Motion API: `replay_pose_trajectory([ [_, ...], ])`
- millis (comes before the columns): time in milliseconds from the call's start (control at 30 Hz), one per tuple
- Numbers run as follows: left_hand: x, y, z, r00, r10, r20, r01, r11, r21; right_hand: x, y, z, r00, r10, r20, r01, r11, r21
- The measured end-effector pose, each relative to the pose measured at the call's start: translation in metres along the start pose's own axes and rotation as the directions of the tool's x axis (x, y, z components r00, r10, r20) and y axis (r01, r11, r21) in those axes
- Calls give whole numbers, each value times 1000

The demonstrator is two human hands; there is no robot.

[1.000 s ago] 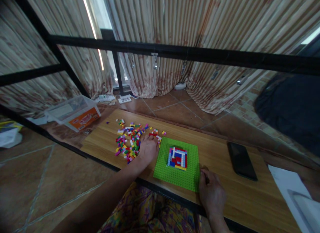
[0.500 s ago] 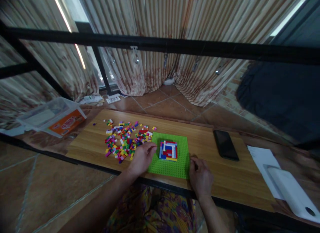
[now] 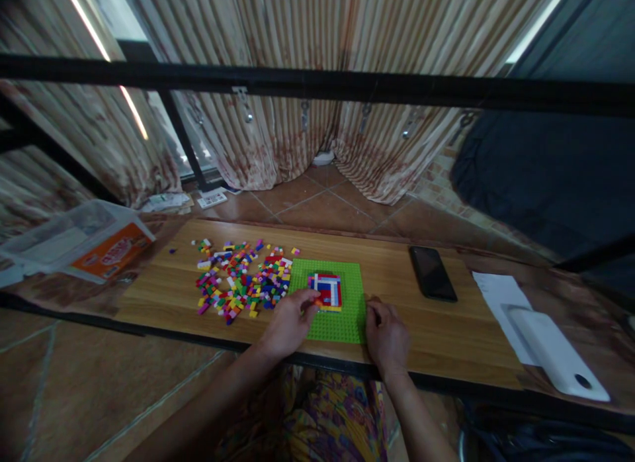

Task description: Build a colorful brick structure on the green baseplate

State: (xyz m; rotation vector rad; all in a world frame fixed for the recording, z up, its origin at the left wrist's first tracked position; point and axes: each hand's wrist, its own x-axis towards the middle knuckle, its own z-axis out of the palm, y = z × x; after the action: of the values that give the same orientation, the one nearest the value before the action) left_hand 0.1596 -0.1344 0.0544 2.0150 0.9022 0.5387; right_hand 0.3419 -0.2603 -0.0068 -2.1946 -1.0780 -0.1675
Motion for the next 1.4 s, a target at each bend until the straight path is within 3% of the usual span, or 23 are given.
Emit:
replay_pose_trajectory([
  [367, -1, -6, -2, 999, 27, -42, -27, 1000, 9, 0, -1, 0, 1000, 19, 7, -19, 1000, -1],
  [633, 9, 4, 2, 970, 222, 101, -243, 909, 339, 0, 1, 1, 1000, 1, 7, -1, 1000, -3],
  [800, 14, 4, 4, 955, 267, 133, -298, 866, 402, 0, 1, 2, 1000, 1, 7, -1, 1000, -11],
  [1100, 19, 0, 15, 985, 166, -50, -151, 964, 220, 0, -1, 1, 1000, 21, 3, -21, 1000, -16],
  [1400, 11, -3, 20, 926, 362, -105, -274, 839, 471, 0, 3, 4, 1000, -8, -8, 8, 1000, 12],
])
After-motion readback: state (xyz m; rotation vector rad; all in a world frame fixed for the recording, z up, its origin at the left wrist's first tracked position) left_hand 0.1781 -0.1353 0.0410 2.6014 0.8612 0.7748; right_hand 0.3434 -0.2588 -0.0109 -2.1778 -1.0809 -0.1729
